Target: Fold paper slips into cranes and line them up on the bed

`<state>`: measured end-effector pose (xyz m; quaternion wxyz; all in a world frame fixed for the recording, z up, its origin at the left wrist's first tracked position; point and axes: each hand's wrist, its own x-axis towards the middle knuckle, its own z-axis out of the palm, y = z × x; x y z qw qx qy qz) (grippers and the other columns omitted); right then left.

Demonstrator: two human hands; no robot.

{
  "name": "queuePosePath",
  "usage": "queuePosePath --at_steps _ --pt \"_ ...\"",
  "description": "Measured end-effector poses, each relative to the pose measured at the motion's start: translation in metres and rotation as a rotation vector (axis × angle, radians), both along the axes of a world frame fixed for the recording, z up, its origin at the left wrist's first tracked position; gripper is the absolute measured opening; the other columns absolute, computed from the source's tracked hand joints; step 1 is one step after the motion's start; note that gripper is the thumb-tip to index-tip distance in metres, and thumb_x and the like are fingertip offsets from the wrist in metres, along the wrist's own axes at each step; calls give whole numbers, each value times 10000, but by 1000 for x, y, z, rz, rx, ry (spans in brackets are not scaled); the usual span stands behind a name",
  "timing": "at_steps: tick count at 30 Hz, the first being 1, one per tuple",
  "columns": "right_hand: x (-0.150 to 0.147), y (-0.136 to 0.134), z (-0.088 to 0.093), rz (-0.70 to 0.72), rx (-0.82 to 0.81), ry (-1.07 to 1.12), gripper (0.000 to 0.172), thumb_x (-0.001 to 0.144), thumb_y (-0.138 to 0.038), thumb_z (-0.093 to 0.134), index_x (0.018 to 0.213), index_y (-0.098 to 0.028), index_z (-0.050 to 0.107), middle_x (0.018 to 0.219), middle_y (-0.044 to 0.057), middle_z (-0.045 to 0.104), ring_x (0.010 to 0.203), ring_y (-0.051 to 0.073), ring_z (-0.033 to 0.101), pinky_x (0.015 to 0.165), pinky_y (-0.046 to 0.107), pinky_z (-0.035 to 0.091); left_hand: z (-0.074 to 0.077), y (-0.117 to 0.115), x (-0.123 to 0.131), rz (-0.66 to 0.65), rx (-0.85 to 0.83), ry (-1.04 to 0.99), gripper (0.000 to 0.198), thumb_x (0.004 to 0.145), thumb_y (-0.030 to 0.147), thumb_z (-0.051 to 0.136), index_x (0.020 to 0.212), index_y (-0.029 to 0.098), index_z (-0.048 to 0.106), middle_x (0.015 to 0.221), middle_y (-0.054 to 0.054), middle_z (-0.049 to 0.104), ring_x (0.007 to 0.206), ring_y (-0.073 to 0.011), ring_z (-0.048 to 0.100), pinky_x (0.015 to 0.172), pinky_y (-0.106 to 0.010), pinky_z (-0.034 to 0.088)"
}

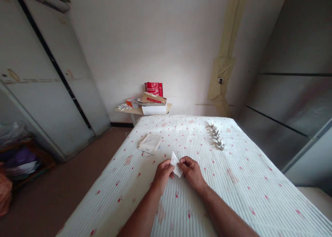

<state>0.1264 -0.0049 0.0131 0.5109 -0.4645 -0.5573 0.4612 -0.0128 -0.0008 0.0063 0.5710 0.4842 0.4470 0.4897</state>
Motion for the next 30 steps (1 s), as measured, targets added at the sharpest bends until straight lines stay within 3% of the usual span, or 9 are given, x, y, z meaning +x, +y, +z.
queuePosePath --at_steps 5,10,19,23,27,30 --pt "1 5 -7 8 -74 78 225 702 -387 596 676 -176 523 527 -53 452 430 77 378 407 202 310 3 -2 -2 -2 -23 -6 248 611 247 554 789 119 671 603 -26 627 533 -130 527 483 -220 404" --pt "2 8 -8 34 -116 150 259 677 -414 625 665 -173 529 511 -60 466 395 64 365 384 198 308 5 -3 -3 7 -34 -13 300 605 281 603 836 107 683 647 -47 655 587 -151 572 522 -233 426" --pt "1 6 -1 82 -212 315 264 621 -380 685 643 -158 545 454 -69 468 370 52 350 373 191 279 5 0 -9 -61 53 -40 305 602 315 638 804 95 698 596 -38 641 510 -113 505 520 -226 382" --pt "2 7 -1 94 -220 321 271 618 -375 697 644 -158 537 436 -75 464 350 49 352 363 189 269 2 1 -7 -37 39 -81 455 606 312 644 1014 112 641 691 -37 647 557 -121 525 527 -224 390" --pt "2 7 -3 96 -182 299 274 613 -361 713 677 -159 539 513 -72 505 355 38 364 358 184 272 4 0 -3 -21 84 -84 701 652 291 615 1307 153 404 685 -2 625 545 -110 502 512 -206 377" --pt "2 7 -3 99 -173 308 274 614 -352 712 709 -163 538 561 -68 527 359 35 370 357 184 274 4 -1 -3 -31 108 -44 639 653 273 600 1263 136 469 686 -9 630 544 -107 490 512 -203 376"
